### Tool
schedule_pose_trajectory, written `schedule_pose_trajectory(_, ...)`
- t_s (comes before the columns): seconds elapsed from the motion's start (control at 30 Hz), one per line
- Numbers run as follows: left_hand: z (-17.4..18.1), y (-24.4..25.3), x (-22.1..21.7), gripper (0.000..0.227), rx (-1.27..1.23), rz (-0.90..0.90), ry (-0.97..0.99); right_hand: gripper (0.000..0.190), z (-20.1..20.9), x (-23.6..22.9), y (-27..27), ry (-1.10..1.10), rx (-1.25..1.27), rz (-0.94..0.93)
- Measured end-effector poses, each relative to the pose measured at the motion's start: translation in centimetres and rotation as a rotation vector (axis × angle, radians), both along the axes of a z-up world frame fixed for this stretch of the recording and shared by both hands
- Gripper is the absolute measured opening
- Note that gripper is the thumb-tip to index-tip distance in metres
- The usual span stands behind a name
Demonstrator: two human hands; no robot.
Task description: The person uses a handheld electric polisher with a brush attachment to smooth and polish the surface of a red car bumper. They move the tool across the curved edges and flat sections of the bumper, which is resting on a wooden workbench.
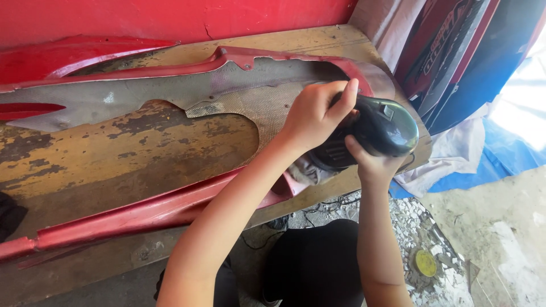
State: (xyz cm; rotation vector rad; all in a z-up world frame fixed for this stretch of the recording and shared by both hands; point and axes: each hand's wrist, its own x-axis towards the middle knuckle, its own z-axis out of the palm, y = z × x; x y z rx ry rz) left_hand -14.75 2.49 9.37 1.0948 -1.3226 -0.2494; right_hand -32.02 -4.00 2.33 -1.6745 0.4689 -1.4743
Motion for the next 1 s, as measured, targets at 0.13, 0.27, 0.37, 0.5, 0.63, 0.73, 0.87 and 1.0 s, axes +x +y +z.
schedule_pose_trajectory(0.13, -0.6, -0.4, 0.9, 0.047, 0.022, 0.071, 0.053, 0.066, 0.0, 1.4, -0.3, 0.012, 0.0, -0.057)
schedule_pose_trajectory(0.27, -1.6, 0.8, 1.0, 0.047, 0.006, 0.115, 0.006, 0.071, 1.7, 1.1, 1.7, 0.053, -0.066, -0.043)
schedule_pose_trajectory(0.37, -1.3, 1.9, 0.2, 0.043, 0.045, 0.077, -0.023, 0.075, 1.4, 0.4, 1.9, 0.019, -0.092, -0.034)
schedule_pose_trajectory(0.5, -1.0, 3.7, -1.4, 0.049, -0.096, 0.215, -0.056, 0.063, -0.1, -0.8, 0.9, 0.004, 0.041, -0.01)
schedule_pose_trajectory(0.63, -8.9, 4.2, 0.1, 0.063, 0.266, 0.517, -0.464, 0.062, -0.4, -1.5, -0.2, -0.043, 0.035, -0.049)
schedule_pose_trajectory(0.73, -8.0, 5.6, 0.3, 0.094, 0.617, 0.46, -0.556, 0.058, -0.6, -1.7, -0.9, -0.075, 0.031, -0.088)
schedule_pose_trajectory(0.87, -8.9, 5.1, 0.8, 0.078, 0.712, 0.391, -0.467, 0.057, -0.4, -1.6, -1.0, -0.061, -0.026, -0.147)
schedule_pose_trajectory(1.0, -11.5, 4.2, 1.5, 0.058, 0.675, 0.433, -0.454, 0.054, -0.7, -1.7, -0.9, -0.014, -0.042, -0.189)
